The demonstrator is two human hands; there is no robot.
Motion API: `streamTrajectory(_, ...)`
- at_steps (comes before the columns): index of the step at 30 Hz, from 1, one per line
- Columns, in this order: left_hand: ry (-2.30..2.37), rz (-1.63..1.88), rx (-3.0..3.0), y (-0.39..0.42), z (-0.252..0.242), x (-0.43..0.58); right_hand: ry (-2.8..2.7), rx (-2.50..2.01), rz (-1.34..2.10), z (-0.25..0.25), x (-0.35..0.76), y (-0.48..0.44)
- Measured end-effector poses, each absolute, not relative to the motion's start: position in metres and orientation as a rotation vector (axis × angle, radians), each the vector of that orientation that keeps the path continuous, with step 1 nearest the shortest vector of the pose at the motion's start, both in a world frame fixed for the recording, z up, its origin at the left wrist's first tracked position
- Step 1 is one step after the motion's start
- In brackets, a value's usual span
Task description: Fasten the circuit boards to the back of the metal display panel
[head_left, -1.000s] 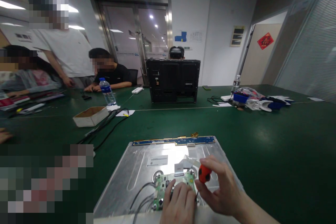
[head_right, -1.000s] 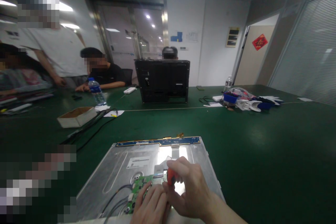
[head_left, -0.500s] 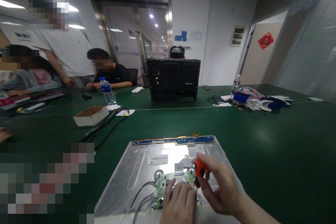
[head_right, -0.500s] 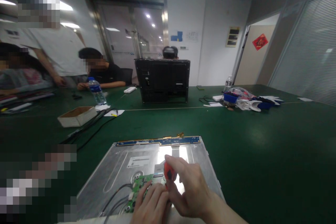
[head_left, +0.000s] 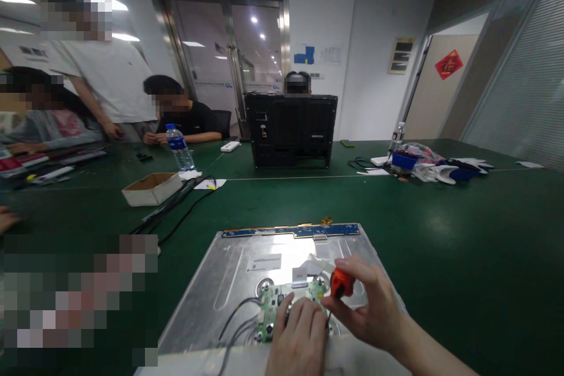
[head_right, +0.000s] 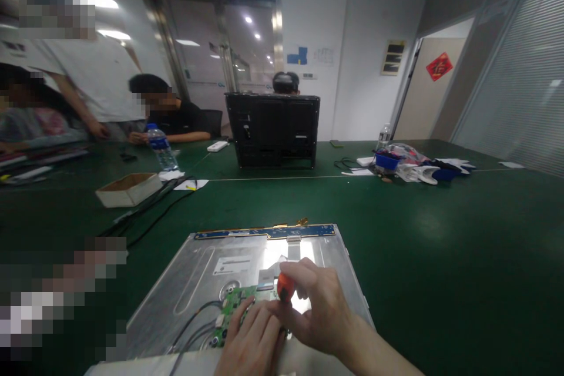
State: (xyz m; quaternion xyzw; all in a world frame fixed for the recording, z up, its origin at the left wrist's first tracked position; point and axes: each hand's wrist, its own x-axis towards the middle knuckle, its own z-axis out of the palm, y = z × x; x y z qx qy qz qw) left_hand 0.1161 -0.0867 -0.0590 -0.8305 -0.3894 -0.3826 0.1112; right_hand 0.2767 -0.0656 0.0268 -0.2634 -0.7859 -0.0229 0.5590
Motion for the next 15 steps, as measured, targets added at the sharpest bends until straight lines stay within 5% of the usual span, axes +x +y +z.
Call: streamTrajectory(15,-1.141,-1.082,-2.423,-0.086,-0.0625,0.1167,-1.779,-0.676,-0.122,0.0243,0.2725,-0.066)
